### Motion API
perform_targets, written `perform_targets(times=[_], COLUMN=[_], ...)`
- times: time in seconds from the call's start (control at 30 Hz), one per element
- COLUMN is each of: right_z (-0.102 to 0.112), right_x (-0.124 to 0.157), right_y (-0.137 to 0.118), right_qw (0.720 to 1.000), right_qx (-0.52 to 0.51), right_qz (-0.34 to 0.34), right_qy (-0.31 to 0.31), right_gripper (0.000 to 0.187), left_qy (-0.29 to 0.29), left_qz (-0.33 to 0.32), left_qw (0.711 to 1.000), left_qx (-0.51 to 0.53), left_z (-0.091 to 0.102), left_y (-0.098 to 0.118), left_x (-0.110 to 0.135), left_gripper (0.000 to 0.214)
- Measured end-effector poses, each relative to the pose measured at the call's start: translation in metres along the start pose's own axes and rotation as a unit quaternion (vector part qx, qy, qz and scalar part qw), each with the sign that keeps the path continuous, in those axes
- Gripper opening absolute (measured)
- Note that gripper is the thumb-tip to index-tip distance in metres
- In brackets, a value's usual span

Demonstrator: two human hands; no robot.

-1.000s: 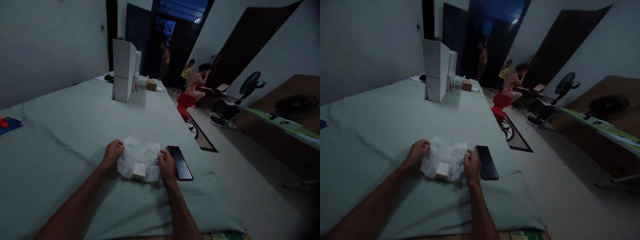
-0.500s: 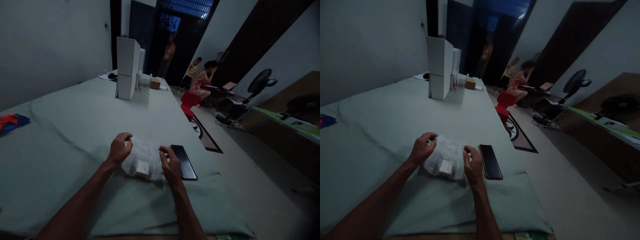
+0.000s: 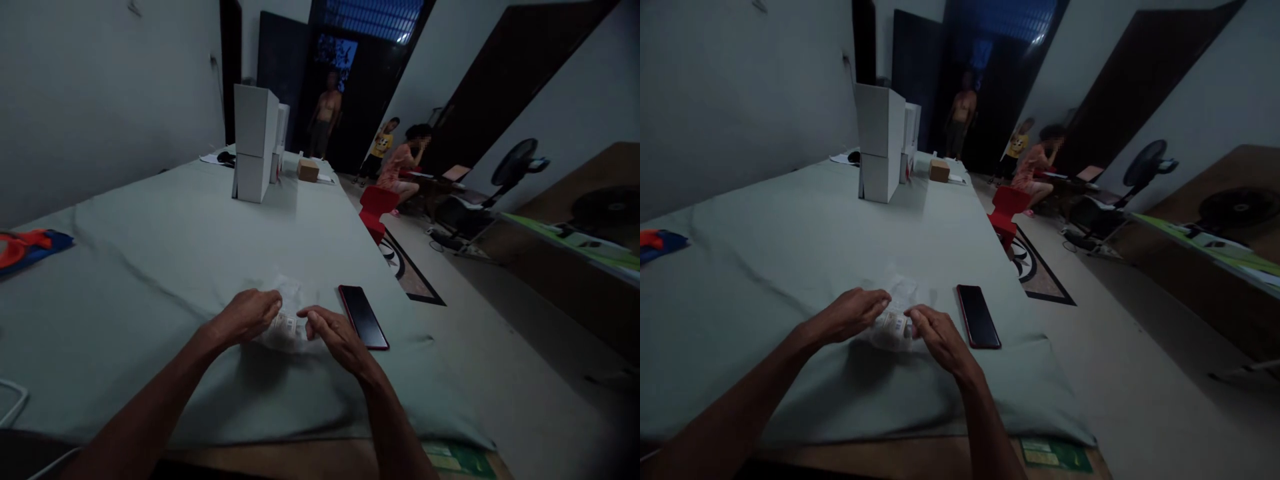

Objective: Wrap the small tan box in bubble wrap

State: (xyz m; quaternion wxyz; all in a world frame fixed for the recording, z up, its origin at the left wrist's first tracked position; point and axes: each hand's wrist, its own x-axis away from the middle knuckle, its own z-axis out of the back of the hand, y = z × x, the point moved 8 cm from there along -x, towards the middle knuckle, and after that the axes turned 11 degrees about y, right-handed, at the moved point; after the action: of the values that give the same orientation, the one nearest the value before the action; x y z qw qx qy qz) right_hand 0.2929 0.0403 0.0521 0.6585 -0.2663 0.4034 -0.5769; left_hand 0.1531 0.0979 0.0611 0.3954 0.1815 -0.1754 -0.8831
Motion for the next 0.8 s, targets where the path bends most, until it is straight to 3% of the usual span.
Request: perform_targets(times=[0.13,0.3,0.53,0.8], right_z=[-0.013,-0.026,-0.023,-0.018], right_x=[0.026,0.055,0.055,0.040], right_y=[0.003,0.023,0.034,0.042], right_qw=[0.997,0.987,0.959,0.912], right_qx=[0.046,0.142,0.278,0.407], right_qz=[-0.013,-0.039,-0.050,-0.061], right_qy=[-0.067,-0.063,-0.003,-0.005], right_gripper=[0.033,0.017,0.036,0.023], left_qy=[-0.069,-0.090,-0.082,-0.042], left_qz=[0.002,-0.011,-0.022,-0.006], left_qw=[0.998,0.995,0.993,0.999], left_qx=[0.002,-0.034,-0.077,-0.034], left_z=[-0.013,-0.036,-0.048,-0.047], left_y=[0.005,-0.001,-0.003,-0.014], left_x=[0.037,0.072,0.069,0.070], left_gripper=[0.029,0.019,0.013,0.014])
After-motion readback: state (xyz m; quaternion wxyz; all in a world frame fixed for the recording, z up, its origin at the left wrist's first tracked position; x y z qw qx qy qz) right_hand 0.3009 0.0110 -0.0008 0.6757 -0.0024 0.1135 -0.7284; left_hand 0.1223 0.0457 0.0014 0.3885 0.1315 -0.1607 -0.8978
